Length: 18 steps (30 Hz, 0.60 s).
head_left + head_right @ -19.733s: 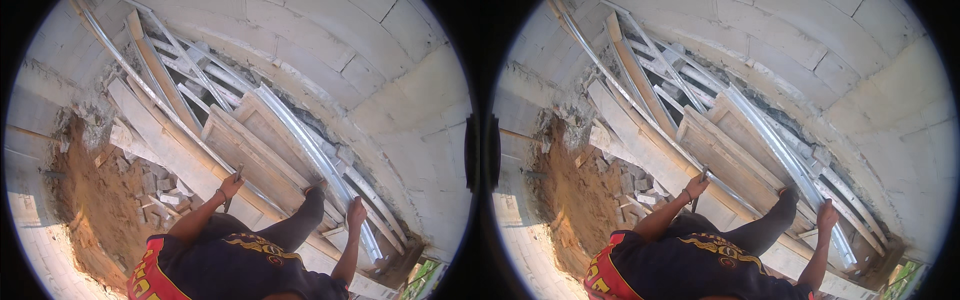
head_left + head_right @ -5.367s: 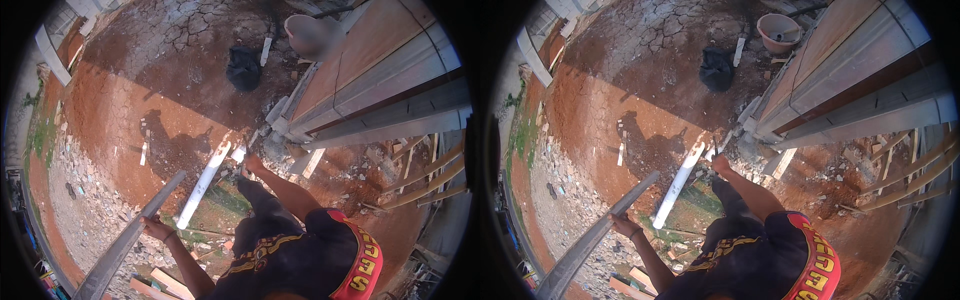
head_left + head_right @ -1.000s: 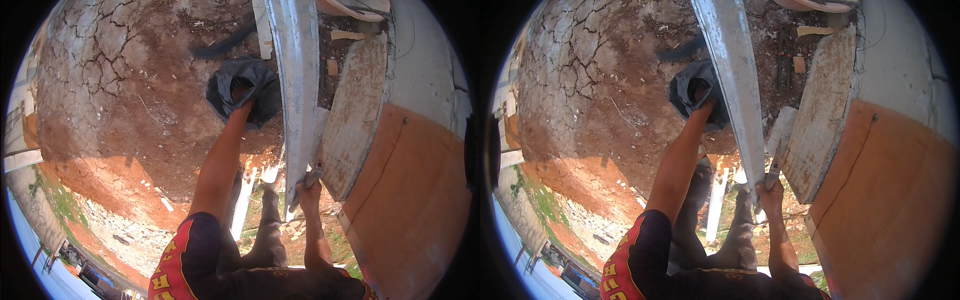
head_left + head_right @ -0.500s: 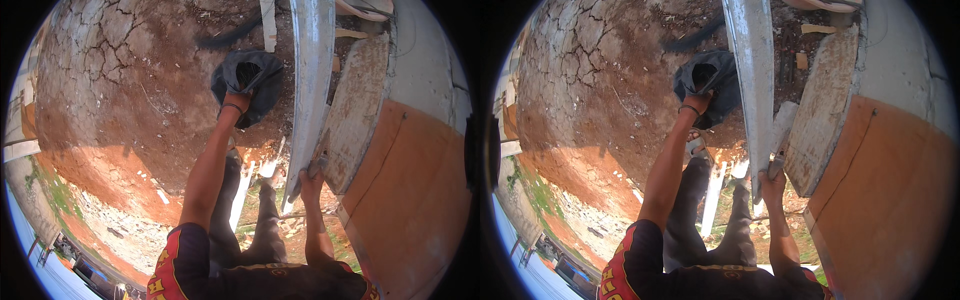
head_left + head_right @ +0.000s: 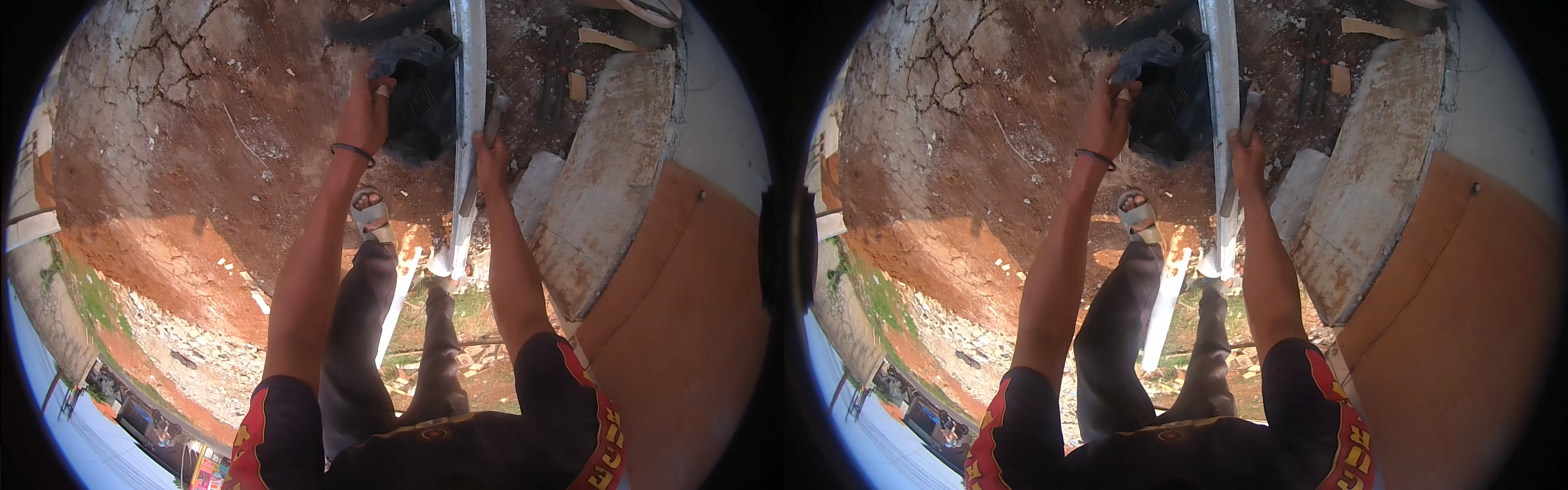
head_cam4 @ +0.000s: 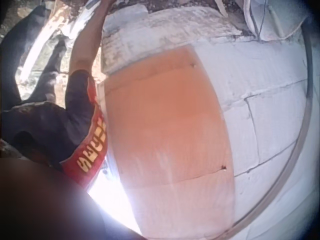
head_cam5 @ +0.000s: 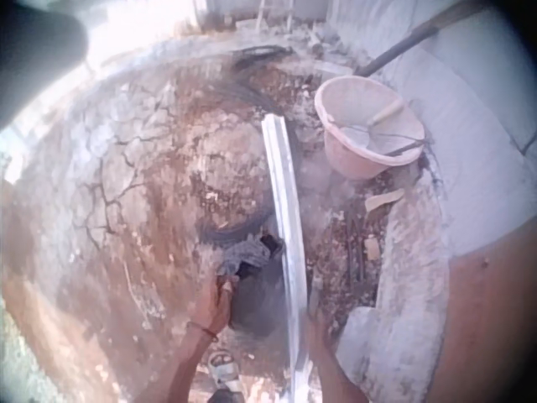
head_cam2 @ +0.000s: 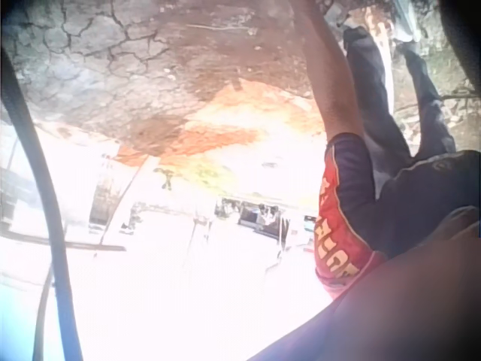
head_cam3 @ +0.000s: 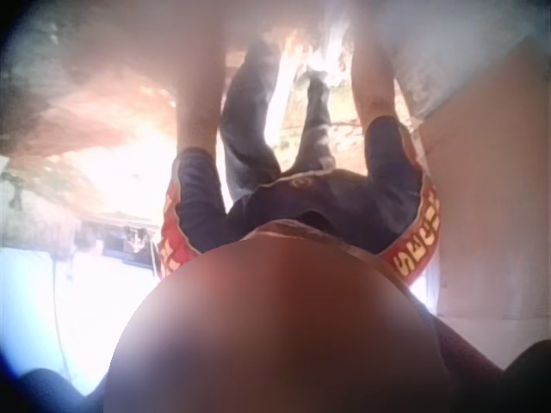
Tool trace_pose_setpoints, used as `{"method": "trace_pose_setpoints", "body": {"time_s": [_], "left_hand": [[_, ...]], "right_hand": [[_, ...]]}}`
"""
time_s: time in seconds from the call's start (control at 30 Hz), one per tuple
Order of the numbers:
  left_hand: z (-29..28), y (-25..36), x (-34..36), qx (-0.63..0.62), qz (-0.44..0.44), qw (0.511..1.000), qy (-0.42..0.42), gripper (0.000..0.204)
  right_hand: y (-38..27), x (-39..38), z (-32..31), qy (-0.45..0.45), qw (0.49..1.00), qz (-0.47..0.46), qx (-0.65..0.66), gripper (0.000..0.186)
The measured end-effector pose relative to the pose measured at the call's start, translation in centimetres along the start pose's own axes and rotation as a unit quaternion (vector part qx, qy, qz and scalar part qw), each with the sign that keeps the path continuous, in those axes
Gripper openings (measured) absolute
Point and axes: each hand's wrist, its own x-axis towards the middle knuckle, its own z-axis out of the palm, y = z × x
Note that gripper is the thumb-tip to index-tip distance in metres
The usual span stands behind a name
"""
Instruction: The person retrieves a long metal trim piece and a hammer from a pile of construction materials. They position the trim against a wooden structure and use the hammer to drive nails into it. The person then uses pliers to adjust or secure the trim.
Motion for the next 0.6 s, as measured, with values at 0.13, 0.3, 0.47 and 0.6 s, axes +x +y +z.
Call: {"method": "trace_pose_setpoints", "body": {"time_s": [0.13, 0.3, 0.47, 0.6], "left_hand": [[0.9, -0.5, 0.6, 0.361, 0.282, 0.878, -0.138, 0.037], [1.2, -1.1, 0.1, 0.617, -0.077, 0.713, -0.324, 0.04], [1.5, -2.9, -0.5, 0.598, 0.011, 0.778, -0.193, 0.03], [2.3, -5.7, 2.6, 0.46, 0.002, 0.883, -0.095, 0.025]], "right_hand": [[0.5, 0.4, 0.3, 0.033, 0.996, -0.028, -0.073, 0.024], [0.5, 0.0, 0.4, 0.083, 0.962, -0.066, -0.253, 0.029], [1.3, 0.0, 0.7, 0.108, 0.928, -0.116, -0.338, 0.034], [1.9, -0.3, 1.2, 0.139, 0.894, -0.162, -0.395, 0.033]]}}
